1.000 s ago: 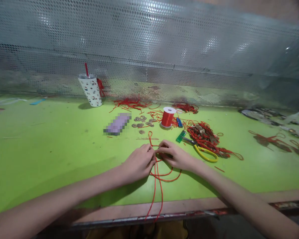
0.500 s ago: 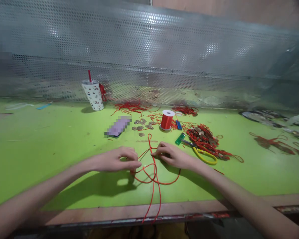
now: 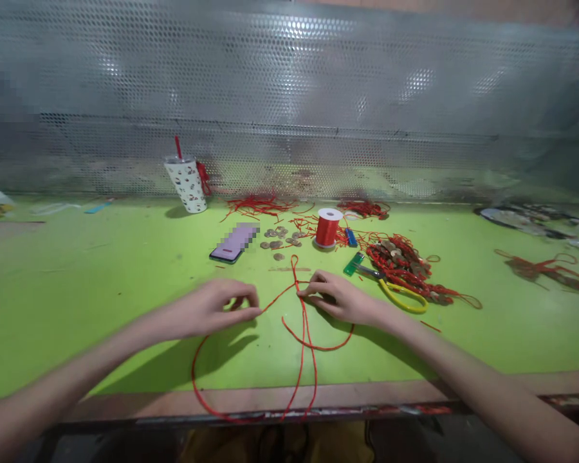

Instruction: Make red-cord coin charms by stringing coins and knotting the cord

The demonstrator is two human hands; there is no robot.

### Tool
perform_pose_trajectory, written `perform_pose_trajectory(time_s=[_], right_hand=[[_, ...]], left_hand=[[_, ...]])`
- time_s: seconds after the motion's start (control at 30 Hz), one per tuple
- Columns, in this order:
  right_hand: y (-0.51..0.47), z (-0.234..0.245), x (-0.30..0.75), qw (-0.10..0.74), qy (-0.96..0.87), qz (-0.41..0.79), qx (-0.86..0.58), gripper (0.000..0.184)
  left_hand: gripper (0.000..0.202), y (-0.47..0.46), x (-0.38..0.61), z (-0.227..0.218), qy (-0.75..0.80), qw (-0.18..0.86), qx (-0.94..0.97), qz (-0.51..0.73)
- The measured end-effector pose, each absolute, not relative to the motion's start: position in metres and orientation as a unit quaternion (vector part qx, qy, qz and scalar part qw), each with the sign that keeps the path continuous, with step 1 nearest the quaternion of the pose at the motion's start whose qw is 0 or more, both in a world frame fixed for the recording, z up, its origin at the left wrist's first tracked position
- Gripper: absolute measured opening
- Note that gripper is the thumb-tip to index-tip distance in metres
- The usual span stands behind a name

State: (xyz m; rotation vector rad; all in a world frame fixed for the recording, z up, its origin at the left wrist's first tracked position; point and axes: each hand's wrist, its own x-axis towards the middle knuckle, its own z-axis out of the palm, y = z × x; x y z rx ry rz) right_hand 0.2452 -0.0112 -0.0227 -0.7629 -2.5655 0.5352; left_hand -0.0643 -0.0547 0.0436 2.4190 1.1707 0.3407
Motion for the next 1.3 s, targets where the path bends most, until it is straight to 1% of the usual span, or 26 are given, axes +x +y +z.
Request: perform_pose_trajectory(time_s=[0.13, 0.2, 0.27, 0.4, 0.47, 0.53, 0.57, 0.63, 0.67, 0.73, 0.77, 0.8, 0.9, 1.0, 1.13, 1.3], right_hand=[[-0.019, -0.013, 0.249, 0.188, -0.921, 0.180, -0.291, 0.028], [-0.025, -0.004, 0.253, 0.183, -0.908, 0.214, -0.309, 0.028], [-0.035, 0.008, 0.259, 0.160, -0.885, 0.294, -0.323, 0.028], [-0.053, 0.037, 0.276, 0.029, -0.836, 0.476, -0.271, 0.030], [-0.057, 0.047, 0.285, -0.021, -0.798, 0.558, -0.229, 0.031], [-0.054, 0.051, 0.290, -0.031, -0.762, 0.613, -0.207, 0.033], [-0.050, 0.051, 0.291, -0.017, -0.751, 0.624, -0.216, 0.033], [-0.040, 0.044, 0.286, 0.052, -0.754, 0.592, -0.280, 0.032], [-0.034, 0.039, 0.281, 0.102, -0.770, 0.538, -0.327, 0.030], [-0.022, 0.025, 0.267, 0.168, -0.801, 0.403, -0.409, 0.024], [-0.017, 0.017, 0.258, 0.188, -0.812, 0.343, -0.433, 0.020], [-0.014, 0.010, 0.250, 0.190, -0.826, 0.297, -0.439, 0.016], [-0.007, -0.006, 0.227, 0.185, -0.853, 0.221, -0.436, 0.013], [-0.002, -0.010, 0.211, 0.170, -0.842, 0.209, -0.468, 0.017], [0.013, -0.004, 0.200, 0.135, -0.817, 0.241, -0.506, 0.024], [0.039, 0.001, 0.198, 0.118, -0.787, 0.292, -0.531, 0.035]], left_hand=[[0.026, -0.038, -0.011, 0.010, 0.351, 0.117, 0.916, 0.158], [0.028, -0.031, 0.001, -0.005, 0.321, 0.079, 0.927, 0.177], [0.027, -0.025, 0.004, -0.018, 0.303, 0.072, 0.930, 0.194], [0.022, -0.020, -0.002, -0.031, 0.302, 0.085, 0.921, 0.231], [0.021, -0.018, -0.003, -0.032, 0.297, 0.099, 0.918, 0.244], [0.020, -0.018, -0.003, -0.032, 0.299, 0.114, 0.912, 0.257], [0.019, -0.017, -0.003, -0.031, 0.311, 0.117, 0.905, 0.264], [0.018, -0.017, -0.001, -0.030, 0.357, 0.114, 0.886, 0.274], [0.017, -0.017, 0.000, -0.029, 0.385, 0.112, 0.875, 0.273], [0.014, -0.016, 0.003, -0.028, 0.429, 0.112, 0.858, 0.259], [0.012, -0.015, 0.005, -0.028, 0.443, 0.113, 0.854, 0.249], [0.010, -0.013, 0.007, -0.029, 0.453, 0.113, 0.851, 0.239], [0.006, -0.009, 0.012, -0.032, 0.472, 0.102, 0.847, 0.222], [0.007, -0.006, 0.015, -0.035, 0.484, 0.103, 0.839, 0.228], [0.011, -0.004, 0.018, -0.034, 0.505, 0.130, 0.815, 0.252], [0.008, 0.001, 0.024, -0.034, 0.513, 0.231, 0.770, 0.302]])
